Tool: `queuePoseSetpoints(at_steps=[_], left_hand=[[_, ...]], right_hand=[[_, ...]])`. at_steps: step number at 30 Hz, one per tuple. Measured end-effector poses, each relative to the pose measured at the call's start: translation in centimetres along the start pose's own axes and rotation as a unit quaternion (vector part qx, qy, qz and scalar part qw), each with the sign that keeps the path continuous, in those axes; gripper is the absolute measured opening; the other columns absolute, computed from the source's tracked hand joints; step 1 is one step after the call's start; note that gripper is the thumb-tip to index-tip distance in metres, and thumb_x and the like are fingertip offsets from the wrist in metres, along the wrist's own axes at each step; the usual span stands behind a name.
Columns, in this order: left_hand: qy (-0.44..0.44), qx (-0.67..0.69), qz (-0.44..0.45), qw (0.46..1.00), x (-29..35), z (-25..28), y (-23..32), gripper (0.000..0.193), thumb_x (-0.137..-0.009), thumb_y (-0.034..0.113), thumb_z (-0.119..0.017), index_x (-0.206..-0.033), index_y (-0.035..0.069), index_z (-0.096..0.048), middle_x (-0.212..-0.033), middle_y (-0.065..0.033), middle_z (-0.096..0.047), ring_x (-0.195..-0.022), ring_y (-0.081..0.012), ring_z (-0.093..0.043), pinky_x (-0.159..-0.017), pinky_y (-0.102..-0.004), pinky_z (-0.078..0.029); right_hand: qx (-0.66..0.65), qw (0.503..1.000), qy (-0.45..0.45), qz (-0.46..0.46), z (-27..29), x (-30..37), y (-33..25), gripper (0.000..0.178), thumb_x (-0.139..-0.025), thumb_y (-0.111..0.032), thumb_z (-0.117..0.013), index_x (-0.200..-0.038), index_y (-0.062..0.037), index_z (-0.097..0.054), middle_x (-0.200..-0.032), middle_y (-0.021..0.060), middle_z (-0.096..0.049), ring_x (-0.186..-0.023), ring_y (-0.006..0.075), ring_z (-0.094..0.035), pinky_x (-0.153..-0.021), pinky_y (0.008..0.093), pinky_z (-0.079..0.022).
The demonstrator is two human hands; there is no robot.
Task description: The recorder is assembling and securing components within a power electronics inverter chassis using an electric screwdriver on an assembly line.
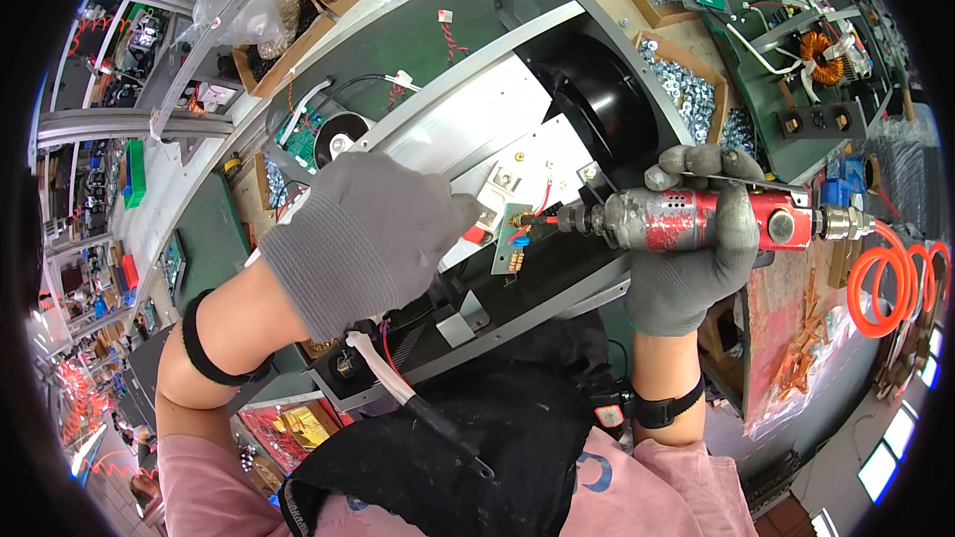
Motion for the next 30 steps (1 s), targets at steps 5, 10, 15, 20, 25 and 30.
queuePoseSetpoints(at_steps=[5, 10, 15, 20, 25, 30], left_hand=[[0.063, 0.000, -0.031, 0.998, 0.0, -0.6, 0.8, 0.013, -0.071, 0.011, -0.055, -0.082, 0.004, -0.059, -0.066, -0.0083, -0.056, -0.057, -0.0252, -0.060, -0.047, -0.0370, -0.043], [0.102, -0.063, 0.009, 0.993, 0.2, 0.1, 0.6, 0.020, -0.074, 0.010, -0.053, -0.092, 0.003, -0.059, -0.066, -0.0079, -0.057, -0.053, -0.0247, -0.059, -0.043, -0.0366, -0.043], [0.123, -0.039, 0.044, 0.991, 0.0, -0.1, 0.0, 0.011, -0.075, 0.016, -0.056, -0.080, 0.007, -0.061, -0.062, -0.0075, -0.059, -0.061, -0.0234, -0.062, -0.051, -0.0374, -0.045], [0.083, 0.005, 0.035, 0.996, -0.8, -0.3, -1.1, 0.013, -0.075, 0.018, -0.056, -0.081, 0.008, -0.062, -0.064, -0.0084, -0.060, -0.059, -0.0249, -0.061, -0.050, -0.0381, -0.043], [0.054, -0.032, 0.029, 0.998, -0.7, -0.8, -1.7, 0.018, -0.083, 0.019, -0.052, -0.096, 0.010, -0.059, -0.068, -0.0037, -0.059, -0.065, -0.0212, -0.063, -0.051, -0.0344, -0.046], [0.024, 0.012, 0.035, 0.999, -0.6, -0.3, -2.4, 0.019, -0.084, 0.023, -0.053, -0.098, 0.011, -0.058, -0.071, -0.0059, -0.060, -0.069, -0.0226, -0.062, -0.056, -0.0350, -0.047]], right_hand=[[0.020, 1.000, -0.007, 0.004, -0.1, -0.3, 0.0, 0.027, -0.085, -0.020, -0.052, -0.106, -0.0038, -0.050, -0.092, 0.0121, -0.055, -0.087, 0.0239, -0.054, -0.073, 0.0358, -0.048], [-0.020, 1.000, 0.006, -0.017, 0.1, -0.7, 0.1, 0.025, -0.085, -0.020, -0.053, -0.104, -0.0041, -0.050, -0.090, 0.0118, -0.055, -0.086, 0.0238, -0.054, -0.073, 0.0354, -0.048], [-0.040, 0.999, 0.011, -0.027, 0.0, -0.7, 0.4, 0.025, -0.085, -0.019, -0.053, -0.104, -0.0044, -0.050, -0.090, 0.0117, -0.055, -0.085, 0.0237, -0.054, -0.073, 0.0355, -0.047], [-0.037, 0.999, 0.007, -0.015, 0.1, -0.8, 0.3, 0.025, -0.085, -0.019, -0.053, -0.104, -0.0041, -0.050, -0.090, 0.0121, -0.055, -0.084, 0.0236, -0.054, -0.072, 0.0357, -0.048], [-0.035, 0.999, 0.011, 0.005, -0.3, -0.7, 0.3, 0.026, -0.084, -0.020, -0.053, -0.105, -0.0037, -0.050, -0.090, 0.0126, -0.056, -0.085, 0.0237, -0.054, -0.072, 0.0362, -0.048], [-0.018, 0.998, -0.028, 0.050, -1.8, -0.4, -0.6, 0.030, -0.083, -0.020, -0.054, -0.107, -0.0028, -0.051, -0.089, 0.0126, -0.054, -0.082, 0.0248, -0.053, -0.071, 0.0360, -0.047]])
Point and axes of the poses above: each hand's wrist, its own x-axis away from the middle knuckle, its own z-axis out of the back of the hand, y = z × x, the point moved 6 cm from there along -x, towards the middle knuckle
